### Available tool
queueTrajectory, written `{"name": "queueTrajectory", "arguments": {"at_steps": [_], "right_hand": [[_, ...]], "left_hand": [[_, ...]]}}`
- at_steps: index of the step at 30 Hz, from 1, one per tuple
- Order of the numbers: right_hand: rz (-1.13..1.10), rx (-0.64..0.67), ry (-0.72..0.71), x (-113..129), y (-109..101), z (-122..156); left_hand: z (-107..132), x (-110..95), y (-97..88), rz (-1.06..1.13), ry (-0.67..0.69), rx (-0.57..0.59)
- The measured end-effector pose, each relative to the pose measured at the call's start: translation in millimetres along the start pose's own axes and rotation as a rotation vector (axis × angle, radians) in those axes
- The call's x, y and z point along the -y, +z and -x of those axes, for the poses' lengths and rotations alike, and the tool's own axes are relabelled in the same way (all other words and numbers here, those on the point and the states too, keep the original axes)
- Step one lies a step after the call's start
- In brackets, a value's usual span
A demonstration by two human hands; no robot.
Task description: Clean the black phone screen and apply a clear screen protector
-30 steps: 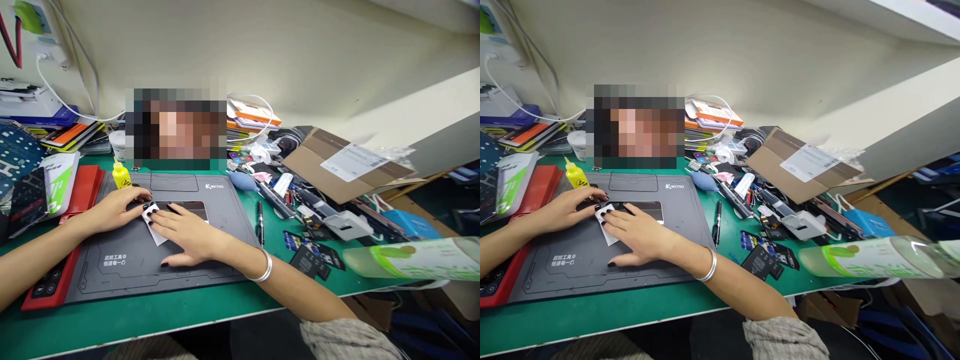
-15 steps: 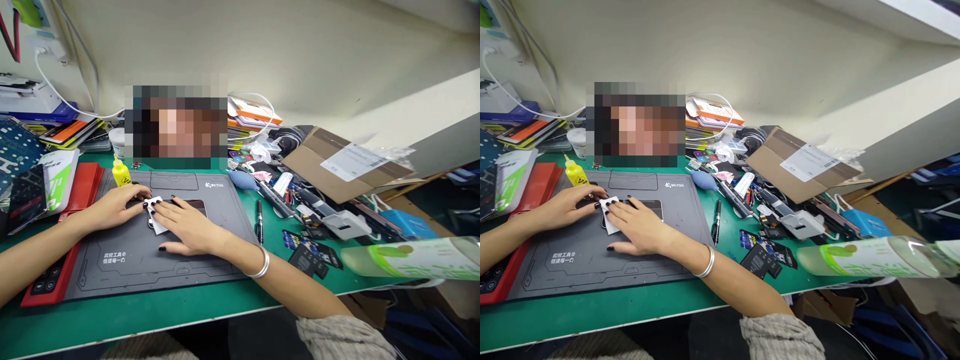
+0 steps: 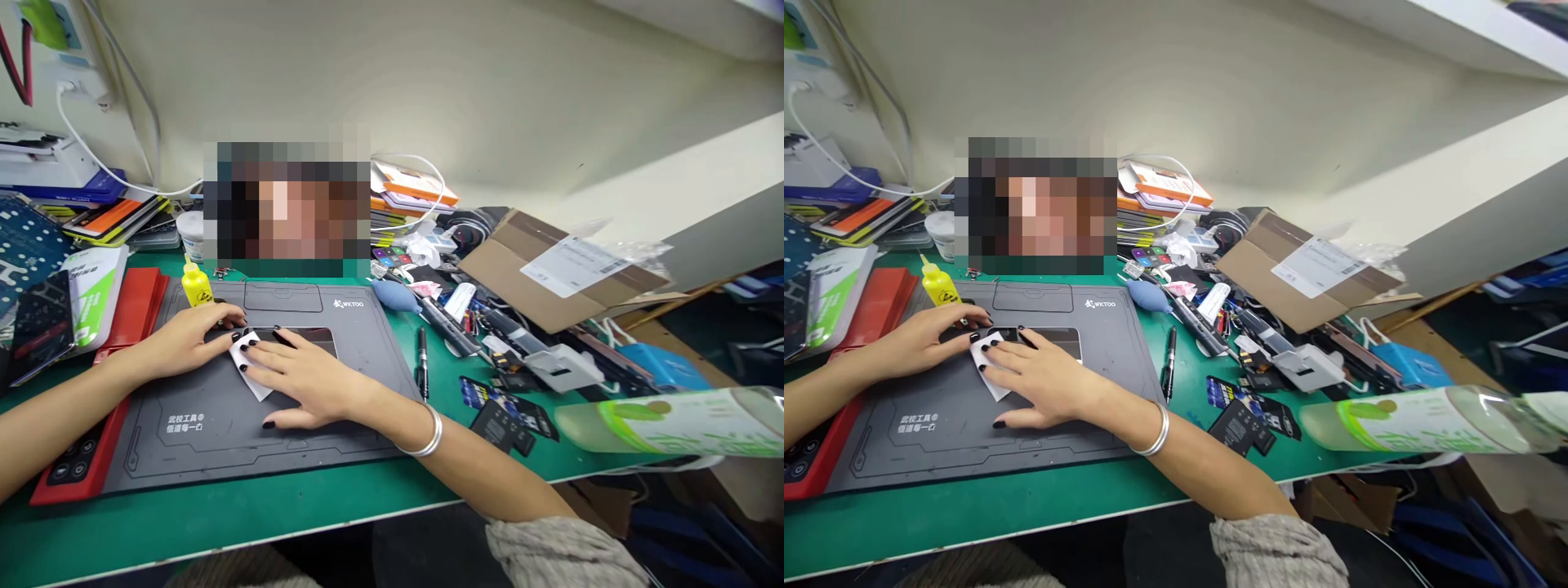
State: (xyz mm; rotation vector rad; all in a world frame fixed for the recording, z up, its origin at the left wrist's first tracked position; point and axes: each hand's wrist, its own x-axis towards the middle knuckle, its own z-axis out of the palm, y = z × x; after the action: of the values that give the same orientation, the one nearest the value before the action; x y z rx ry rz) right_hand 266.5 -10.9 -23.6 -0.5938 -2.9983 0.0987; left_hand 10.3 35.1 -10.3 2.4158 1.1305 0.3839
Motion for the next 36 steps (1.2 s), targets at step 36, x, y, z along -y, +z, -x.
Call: {"name": "queueTrajectory", "arguments": {"at_steps": [36], "right_hand": [[0.105, -0.419, 0.070, -20.2, 15.7, 2.2]], "left_hand": [[4.4, -3.9, 1.5, -0.174, 0.117, 0.053]]}}
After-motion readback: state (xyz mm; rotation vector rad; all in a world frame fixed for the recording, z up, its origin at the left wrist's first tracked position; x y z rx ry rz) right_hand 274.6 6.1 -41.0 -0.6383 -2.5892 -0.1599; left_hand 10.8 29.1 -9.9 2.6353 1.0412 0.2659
